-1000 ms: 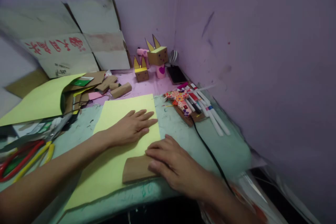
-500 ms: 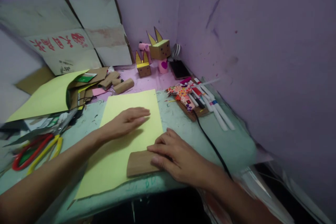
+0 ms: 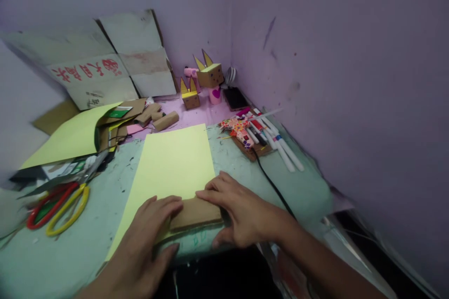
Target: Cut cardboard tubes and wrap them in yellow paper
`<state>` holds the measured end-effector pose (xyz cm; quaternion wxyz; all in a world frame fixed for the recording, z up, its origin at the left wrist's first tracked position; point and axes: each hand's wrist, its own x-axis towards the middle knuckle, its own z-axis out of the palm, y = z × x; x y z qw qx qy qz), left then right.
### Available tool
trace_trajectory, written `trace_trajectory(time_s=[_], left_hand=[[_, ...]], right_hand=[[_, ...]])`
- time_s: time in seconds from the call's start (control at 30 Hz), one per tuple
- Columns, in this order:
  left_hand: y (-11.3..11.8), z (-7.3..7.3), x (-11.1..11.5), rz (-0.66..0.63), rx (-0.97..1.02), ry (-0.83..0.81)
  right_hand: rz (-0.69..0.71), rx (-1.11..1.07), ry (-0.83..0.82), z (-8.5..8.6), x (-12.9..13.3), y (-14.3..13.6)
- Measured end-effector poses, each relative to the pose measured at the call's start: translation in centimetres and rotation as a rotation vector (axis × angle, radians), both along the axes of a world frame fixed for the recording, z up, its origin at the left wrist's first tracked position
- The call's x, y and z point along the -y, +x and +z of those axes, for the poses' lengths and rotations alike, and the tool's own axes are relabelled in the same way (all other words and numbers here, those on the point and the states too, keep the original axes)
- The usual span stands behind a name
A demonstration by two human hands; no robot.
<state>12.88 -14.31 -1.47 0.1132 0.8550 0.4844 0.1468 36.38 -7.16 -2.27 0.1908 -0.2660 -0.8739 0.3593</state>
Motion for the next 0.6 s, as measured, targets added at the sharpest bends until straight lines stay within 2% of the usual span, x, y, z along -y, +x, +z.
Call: trace_trajectory(time_s=[0.17,0.3,0.47,0.6], left_hand=[[0.8,0.6,-0.9,-0.028,-0.04,0.039],[0.6,0.1,-0.9,-0.042,-0.025,0.052],[0.6,-0.3,-0.9,-0.03,0.018,0.101],[-0.1,-1.0,-1.3,-0.038,0.023,0.137]], right_hand=[[-0.007,0.03,0.011,-0.1,0.0,0.0],[-0.005,-0.034,0.032,-0.6,0.5,0.5],[-0.103,-0.063,-0.013,-1.6,1.5,1.3],[-0.165,-0.104,-0.024,-1.5,1.6,1.2]])
